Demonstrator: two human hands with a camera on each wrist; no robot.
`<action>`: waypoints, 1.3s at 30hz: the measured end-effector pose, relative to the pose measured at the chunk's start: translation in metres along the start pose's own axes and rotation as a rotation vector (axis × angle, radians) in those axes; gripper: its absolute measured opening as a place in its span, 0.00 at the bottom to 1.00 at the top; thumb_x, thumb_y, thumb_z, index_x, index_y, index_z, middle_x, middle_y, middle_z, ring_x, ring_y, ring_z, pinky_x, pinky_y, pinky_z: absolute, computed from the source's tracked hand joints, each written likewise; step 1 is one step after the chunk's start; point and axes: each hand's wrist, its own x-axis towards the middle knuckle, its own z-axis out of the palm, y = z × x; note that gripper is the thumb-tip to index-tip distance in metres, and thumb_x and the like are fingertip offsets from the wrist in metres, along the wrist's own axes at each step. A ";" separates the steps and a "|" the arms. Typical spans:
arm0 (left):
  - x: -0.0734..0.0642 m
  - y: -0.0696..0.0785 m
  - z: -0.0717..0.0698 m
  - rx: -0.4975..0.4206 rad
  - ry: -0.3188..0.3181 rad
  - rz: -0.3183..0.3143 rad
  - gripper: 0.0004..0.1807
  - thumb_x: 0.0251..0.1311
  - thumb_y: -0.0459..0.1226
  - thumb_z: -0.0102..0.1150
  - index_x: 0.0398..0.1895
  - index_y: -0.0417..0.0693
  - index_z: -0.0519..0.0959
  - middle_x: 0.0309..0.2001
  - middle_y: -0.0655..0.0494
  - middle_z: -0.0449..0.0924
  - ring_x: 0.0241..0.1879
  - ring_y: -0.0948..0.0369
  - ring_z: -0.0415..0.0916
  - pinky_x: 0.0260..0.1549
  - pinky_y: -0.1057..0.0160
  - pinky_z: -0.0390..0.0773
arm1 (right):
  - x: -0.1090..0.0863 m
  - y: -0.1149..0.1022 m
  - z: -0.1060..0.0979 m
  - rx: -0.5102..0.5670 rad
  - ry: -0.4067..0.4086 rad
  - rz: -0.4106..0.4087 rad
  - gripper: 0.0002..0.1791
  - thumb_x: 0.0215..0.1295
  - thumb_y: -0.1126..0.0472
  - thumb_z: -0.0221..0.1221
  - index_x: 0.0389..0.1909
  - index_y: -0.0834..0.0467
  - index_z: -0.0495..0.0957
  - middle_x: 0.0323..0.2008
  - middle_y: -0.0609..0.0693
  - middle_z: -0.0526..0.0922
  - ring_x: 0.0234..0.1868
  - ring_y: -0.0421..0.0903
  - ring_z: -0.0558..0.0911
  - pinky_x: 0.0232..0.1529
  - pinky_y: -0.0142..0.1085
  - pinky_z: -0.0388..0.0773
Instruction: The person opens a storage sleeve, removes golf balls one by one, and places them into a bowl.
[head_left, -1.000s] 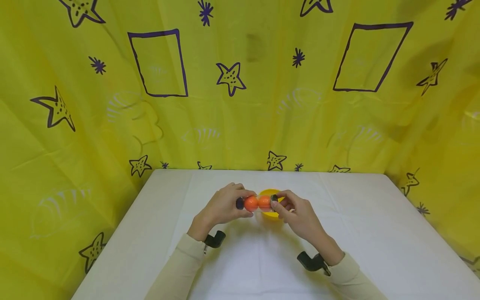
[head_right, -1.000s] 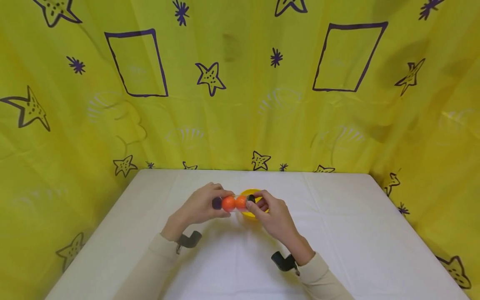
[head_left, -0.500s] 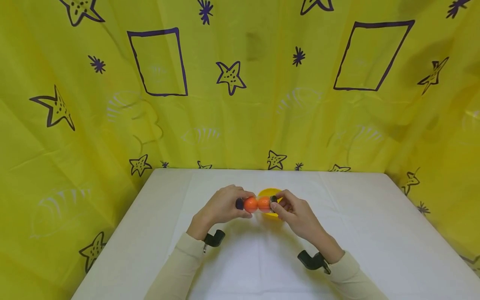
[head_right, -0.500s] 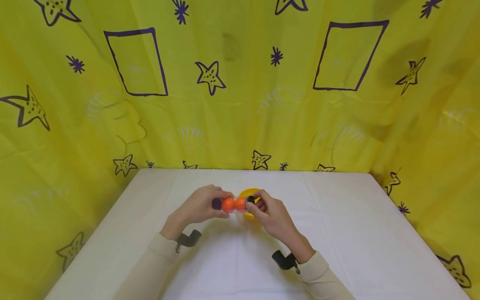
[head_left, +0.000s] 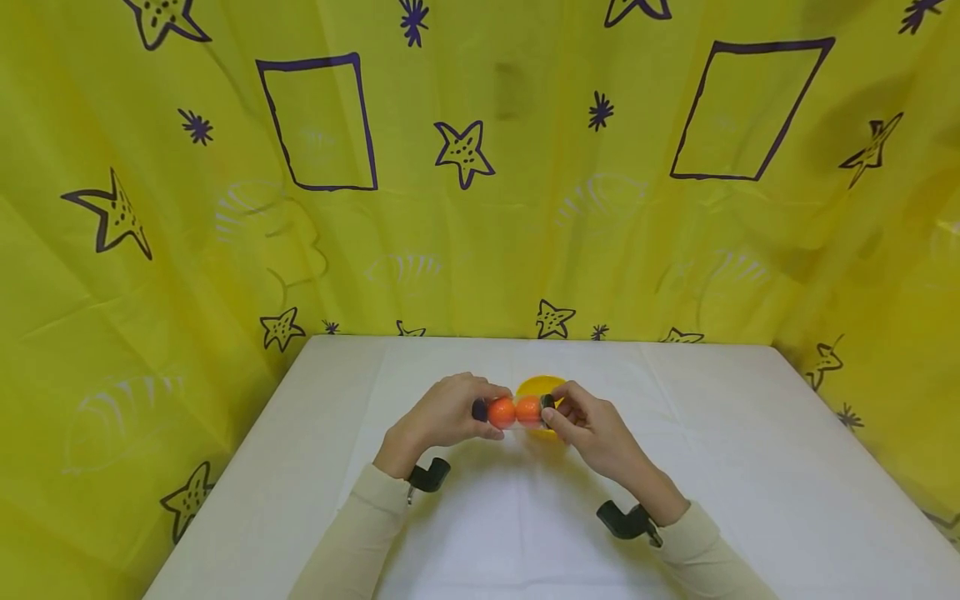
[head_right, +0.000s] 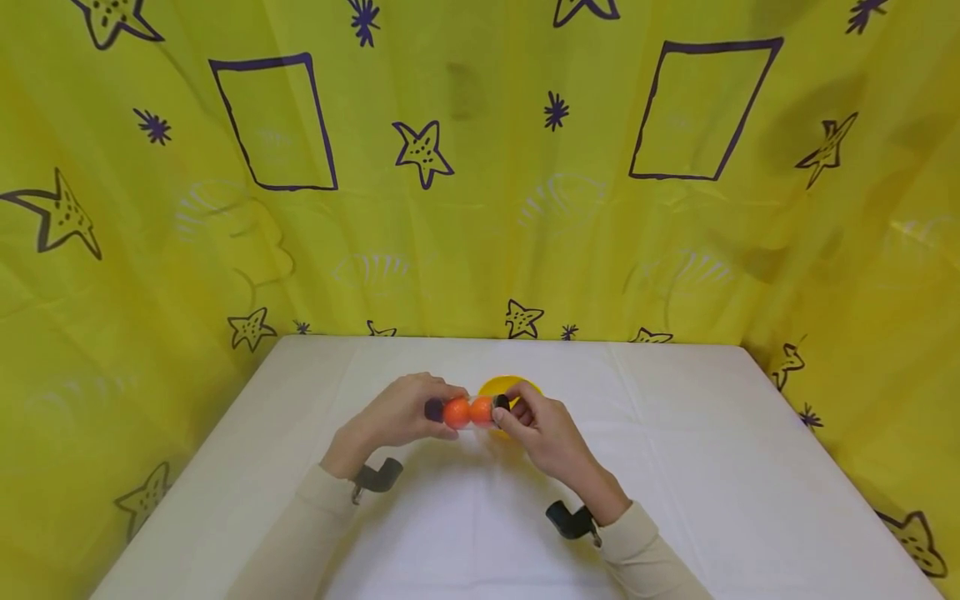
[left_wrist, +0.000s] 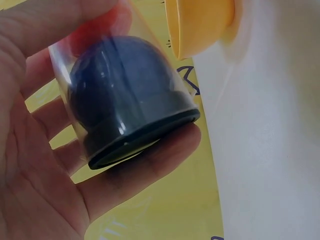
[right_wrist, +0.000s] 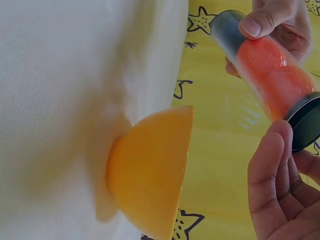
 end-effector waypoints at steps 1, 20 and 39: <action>0.000 0.000 0.000 -0.002 -0.001 0.000 0.26 0.52 0.47 0.79 0.55 0.57 0.84 0.39 0.60 0.84 0.40 0.62 0.74 0.42 0.63 0.72 | 0.000 0.000 0.000 -0.003 0.003 -0.001 0.13 0.74 0.54 0.60 0.50 0.57 0.76 0.30 0.53 0.80 0.26 0.41 0.76 0.27 0.31 0.76; -0.001 -0.003 -0.002 -0.040 -0.004 0.018 0.24 0.50 0.45 0.80 0.52 0.56 0.86 0.43 0.62 0.88 0.41 0.62 0.76 0.46 0.61 0.73 | 0.001 0.003 0.004 -0.033 0.022 -0.041 0.11 0.72 0.55 0.62 0.47 0.58 0.77 0.30 0.53 0.83 0.28 0.39 0.77 0.29 0.30 0.77; -0.002 -0.008 -0.007 -0.109 -0.058 0.029 0.23 0.50 0.42 0.80 0.52 0.54 0.86 0.41 0.63 0.87 0.39 0.59 0.80 0.44 0.64 0.75 | 0.002 0.006 0.002 -0.073 0.013 -0.197 0.12 0.68 0.60 0.66 0.48 0.58 0.79 0.34 0.48 0.85 0.32 0.35 0.80 0.35 0.30 0.82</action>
